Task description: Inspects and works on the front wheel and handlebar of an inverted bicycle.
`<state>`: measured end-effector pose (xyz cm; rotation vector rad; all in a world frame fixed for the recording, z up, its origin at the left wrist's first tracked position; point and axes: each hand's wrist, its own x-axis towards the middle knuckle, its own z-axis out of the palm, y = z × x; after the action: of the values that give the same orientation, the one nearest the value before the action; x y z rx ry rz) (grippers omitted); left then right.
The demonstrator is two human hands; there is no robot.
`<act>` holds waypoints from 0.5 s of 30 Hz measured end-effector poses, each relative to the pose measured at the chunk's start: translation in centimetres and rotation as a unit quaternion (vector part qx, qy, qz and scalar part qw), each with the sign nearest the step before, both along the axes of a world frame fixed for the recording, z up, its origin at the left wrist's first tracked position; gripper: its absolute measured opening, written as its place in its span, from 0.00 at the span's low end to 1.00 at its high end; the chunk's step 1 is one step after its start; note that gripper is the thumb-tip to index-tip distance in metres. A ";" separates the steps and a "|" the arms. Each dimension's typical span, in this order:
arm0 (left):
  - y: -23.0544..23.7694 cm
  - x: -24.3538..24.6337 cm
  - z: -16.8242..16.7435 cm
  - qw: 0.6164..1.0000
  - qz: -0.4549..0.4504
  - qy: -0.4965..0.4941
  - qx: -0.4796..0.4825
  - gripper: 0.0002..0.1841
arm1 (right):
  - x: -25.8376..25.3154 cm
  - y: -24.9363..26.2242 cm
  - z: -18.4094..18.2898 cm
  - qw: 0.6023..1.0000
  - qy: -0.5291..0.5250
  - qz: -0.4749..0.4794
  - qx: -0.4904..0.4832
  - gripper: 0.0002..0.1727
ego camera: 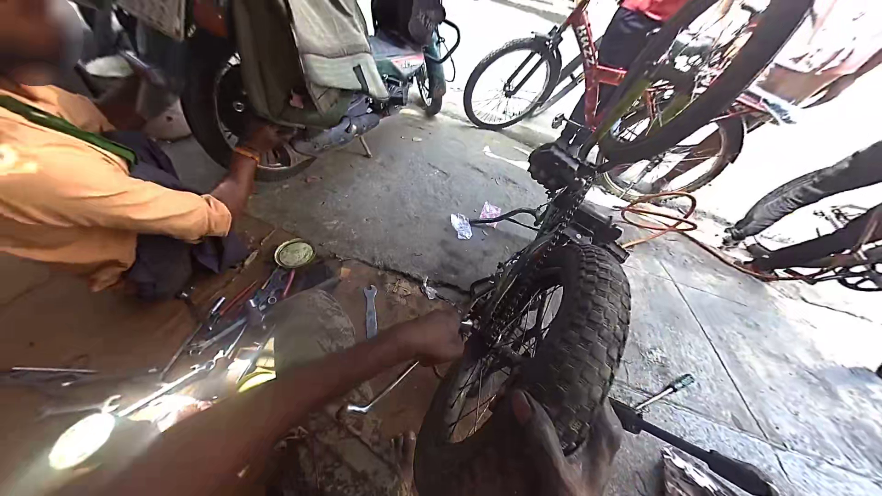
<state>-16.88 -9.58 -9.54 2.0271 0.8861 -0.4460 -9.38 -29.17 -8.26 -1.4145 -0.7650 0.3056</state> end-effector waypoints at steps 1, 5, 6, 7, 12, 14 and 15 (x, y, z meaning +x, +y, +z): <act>0.5 0.4 0.5 0.999 0.003 0.013 -0.033 0.11 | 0.1 0.1 -0.2 1.000 -0.014 0.001 -0.002 0.55; 1.1 1.8 2.8 0.988 0.040 0.053 -0.136 0.16 | 0.4 0.4 -0.5 0.999 -0.051 0.015 0.005 0.55; 1.0 1.9 3.0 0.988 0.046 0.057 -0.133 0.16 | 0.3 0.5 -0.4 0.999 -0.043 0.021 0.016 0.57; 0.8 2.0 2.8 0.991 0.038 0.055 -0.113 0.15 | 0.3 0.6 -0.3 0.999 -0.040 0.024 0.025 0.57; -0.9 1.1 1.8 0.997 0.018 -0.010 -0.073 0.19 | 0.6 0.8 -0.3 0.997 -0.047 0.036 0.054 0.55; -1.4 1.1 2.2 0.994 0.055 -0.011 -0.089 0.14 | 0.6 1.0 0.0 0.997 -0.049 0.034 0.046 0.53; -1.6 1.2 2.2 0.997 0.061 -0.001 -0.056 0.17 | 0.6 1.1 0.3 0.998 -0.048 0.031 0.037 0.53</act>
<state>-15.72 -11.14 -7.29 1.8606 0.9557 -0.4163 -8.78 -28.08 -7.97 -1.3455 -0.8915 0.2559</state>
